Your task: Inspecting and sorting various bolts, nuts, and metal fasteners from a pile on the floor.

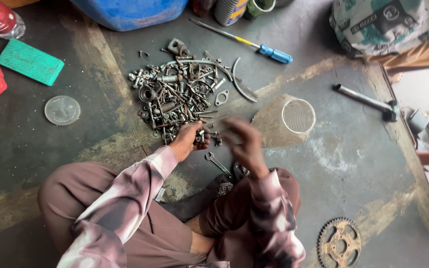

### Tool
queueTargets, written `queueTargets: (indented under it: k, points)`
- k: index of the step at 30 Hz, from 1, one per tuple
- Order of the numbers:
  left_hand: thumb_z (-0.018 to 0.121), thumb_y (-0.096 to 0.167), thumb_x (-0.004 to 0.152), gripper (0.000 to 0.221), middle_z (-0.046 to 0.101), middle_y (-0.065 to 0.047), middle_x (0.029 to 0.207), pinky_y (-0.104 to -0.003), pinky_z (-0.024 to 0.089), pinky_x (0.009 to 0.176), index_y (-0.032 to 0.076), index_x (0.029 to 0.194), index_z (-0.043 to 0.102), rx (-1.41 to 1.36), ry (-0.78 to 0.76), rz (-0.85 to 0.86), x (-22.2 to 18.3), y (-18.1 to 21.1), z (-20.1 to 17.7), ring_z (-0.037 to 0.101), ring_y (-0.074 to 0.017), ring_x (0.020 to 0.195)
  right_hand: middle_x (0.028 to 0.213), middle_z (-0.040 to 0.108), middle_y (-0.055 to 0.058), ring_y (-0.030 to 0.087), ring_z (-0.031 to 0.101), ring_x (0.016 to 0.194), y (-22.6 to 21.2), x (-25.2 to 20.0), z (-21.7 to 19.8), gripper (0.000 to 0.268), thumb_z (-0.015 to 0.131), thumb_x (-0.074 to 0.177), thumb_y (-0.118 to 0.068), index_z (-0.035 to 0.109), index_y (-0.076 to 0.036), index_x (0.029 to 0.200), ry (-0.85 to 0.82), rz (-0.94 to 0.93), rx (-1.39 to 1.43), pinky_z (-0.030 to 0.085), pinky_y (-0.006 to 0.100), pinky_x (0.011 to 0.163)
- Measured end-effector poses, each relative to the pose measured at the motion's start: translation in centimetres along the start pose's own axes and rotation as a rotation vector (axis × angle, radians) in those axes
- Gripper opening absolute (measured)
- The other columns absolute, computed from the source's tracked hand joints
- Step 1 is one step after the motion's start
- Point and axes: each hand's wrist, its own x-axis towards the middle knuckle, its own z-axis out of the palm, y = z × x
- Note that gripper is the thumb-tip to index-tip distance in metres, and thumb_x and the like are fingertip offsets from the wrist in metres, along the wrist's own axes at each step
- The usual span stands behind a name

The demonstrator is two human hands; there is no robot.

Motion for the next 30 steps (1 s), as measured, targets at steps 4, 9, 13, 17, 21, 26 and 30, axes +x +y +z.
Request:
queueTargets:
  k: [4,9,13,17,21,26,30]
  points:
    - [0.044,0.034,0.107,0.039,0.068,-0.011,0.083,-0.037,0.06,0.061,0.001,0.1,0.065,-0.049,0.023,-0.003,0.3,-0.1,0.0,0.067,-0.0209,0.068,0.128,0.069,0.021,0.019,0.072,0.1,4.2,-2.3,-10.6,0.041,0.053,0.1,-0.02,0.062,0.003,0.132,0.582,-0.574,-0.008,0.06,0.026,0.084]
    - [0.047,0.031,0.103,0.035,0.07,-0.013,0.087,-0.037,0.063,0.062,0.001,0.103,0.064,-0.004,-0.008,0.013,-1.2,1.2,1.1,0.07,-0.0217,0.071,0.125,0.065,0.019,0.024,0.068,0.103,8.4,-8.5,-16.1,0.031,0.055,0.112,-0.005,0.047,0.002,0.141,1.391,-0.45,-0.834,0.06,0.032,0.087]
    - [0.047,0.032,0.101,0.036,0.072,-0.014,0.088,-0.039,0.064,0.061,0.002,0.106,0.065,0.035,-0.018,0.044,-2.7,2.0,2.1,0.07,-0.0218,0.072,0.114,0.075,0.013,0.023,0.073,0.091,11.3,-6.7,-6.1,0.029,0.045,0.103,0.006,0.066,0.006,0.123,1.035,-0.3,-0.679,0.06,0.035,0.076]
    - [0.05,0.044,0.1,0.043,0.073,-0.009,0.091,-0.037,0.061,0.059,0.005,0.111,0.067,0.038,-0.027,-0.014,-3.3,1.4,2.0,0.07,-0.0179,0.071,0.121,0.071,0.014,0.031,0.068,0.108,0.6,-2.9,1.4,0.043,0.065,0.085,0.011,0.071,-0.008,0.123,-0.079,-0.072,-0.167,0.056,0.04,0.091]
    - [0.047,0.056,0.099,0.054,0.072,-0.005,0.088,-0.035,0.06,0.06,0.008,0.112,0.068,0.123,-0.098,-0.052,-4.2,2.3,2.7,0.07,-0.015,0.07,0.123,0.071,0.013,0.035,0.067,0.106,0.4,-0.9,2.0,0.047,0.067,0.079,0.011,0.072,-0.009,0.121,-0.257,-0.144,-0.27,0.056,0.042,0.089]
    - [0.045,0.059,0.098,0.059,0.072,-0.006,0.082,-0.036,0.056,0.058,0.006,0.106,0.07,0.192,-0.038,-0.114,-4.3,2.4,3.1,0.067,-0.0164,0.065,0.111,0.074,0.009,0.032,0.071,0.092,3.1,-1.3,2.6,0.036,0.074,0.077,0.005,0.076,-0.01,0.109,-0.29,-0.055,-0.136,0.058,0.039,0.078]
    - [0.044,0.061,0.097,0.061,0.072,-0.005,0.083,-0.034,0.055,0.058,0.006,0.102,0.07,0.303,-0.092,-0.062,-5.2,3.1,3.7,0.063,-0.0153,0.064,0.093,0.068,0.013,0.037,0.069,0.082,3.4,-1.5,1.9,0.027,0.081,0.078,0.001,0.075,-0.005,0.103,-0.298,0.048,-0.196,0.056,0.042,0.07]
